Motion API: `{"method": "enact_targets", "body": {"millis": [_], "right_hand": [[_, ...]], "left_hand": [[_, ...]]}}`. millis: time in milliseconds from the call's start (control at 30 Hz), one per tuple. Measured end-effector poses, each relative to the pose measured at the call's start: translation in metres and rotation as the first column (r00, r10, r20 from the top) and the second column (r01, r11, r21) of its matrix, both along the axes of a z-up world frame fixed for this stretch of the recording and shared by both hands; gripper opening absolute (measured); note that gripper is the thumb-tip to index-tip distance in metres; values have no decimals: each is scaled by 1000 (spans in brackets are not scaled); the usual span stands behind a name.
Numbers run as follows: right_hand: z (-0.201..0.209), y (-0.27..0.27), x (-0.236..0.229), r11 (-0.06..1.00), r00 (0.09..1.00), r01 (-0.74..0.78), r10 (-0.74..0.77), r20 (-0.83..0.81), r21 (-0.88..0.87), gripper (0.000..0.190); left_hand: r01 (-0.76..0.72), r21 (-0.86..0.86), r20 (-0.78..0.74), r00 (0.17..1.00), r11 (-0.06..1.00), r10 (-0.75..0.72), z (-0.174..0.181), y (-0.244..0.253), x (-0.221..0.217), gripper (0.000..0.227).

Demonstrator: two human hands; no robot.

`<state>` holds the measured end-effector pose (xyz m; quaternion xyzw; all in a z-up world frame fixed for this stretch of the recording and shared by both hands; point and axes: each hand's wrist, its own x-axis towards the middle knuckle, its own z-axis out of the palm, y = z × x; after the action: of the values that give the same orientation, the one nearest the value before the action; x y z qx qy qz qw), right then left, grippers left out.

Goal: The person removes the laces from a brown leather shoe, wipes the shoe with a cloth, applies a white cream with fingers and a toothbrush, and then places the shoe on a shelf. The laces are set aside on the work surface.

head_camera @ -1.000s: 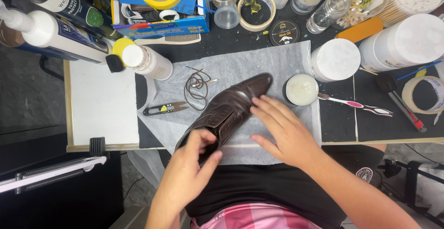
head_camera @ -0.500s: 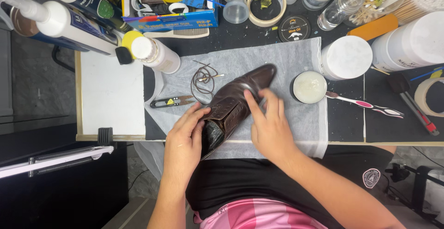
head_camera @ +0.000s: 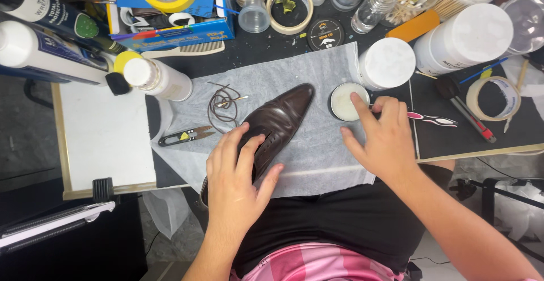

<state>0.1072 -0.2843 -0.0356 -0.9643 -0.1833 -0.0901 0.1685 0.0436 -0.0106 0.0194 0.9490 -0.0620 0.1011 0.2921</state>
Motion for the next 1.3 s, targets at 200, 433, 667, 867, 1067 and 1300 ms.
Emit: {"method": "enact_targets", "body": {"millis": [200, 433, 667, 867, 1067, 1300], "right_hand": [[-13, 6, -5, 997, 996, 24, -18, -93, 71, 57], [-18, 14, -9, 993, 997, 72, -69, -39, 94, 57], [-17, 10, -14, 972, 993, 116, -107, -54, 204, 44], [-15, 53, -19, 987, 996, -92, 89, 26, 133, 54], [-19, 65, 22, 990, 992, -125, 127, 18, -70, 65], [-20, 60, 24, 984, 987, -158, 156, -24, -81, 75]], "left_hand": [[9, 99, -187, 982, 995, 9, -14, -2, 11, 69], [5, 116, -199, 980, 993, 18, -16, -4, 11, 71], [-37, 81, -232, 971, 996, 54, -10, 5, 7, 71], [-41, 41, -221, 974, 998, 49, -11, 9, 8, 70], [-28, 47, -214, 976, 998, 38, -13, 10, 11, 67], [-27, 44, -251, 967, 999, 37, -14, 9, 13, 66]]}}
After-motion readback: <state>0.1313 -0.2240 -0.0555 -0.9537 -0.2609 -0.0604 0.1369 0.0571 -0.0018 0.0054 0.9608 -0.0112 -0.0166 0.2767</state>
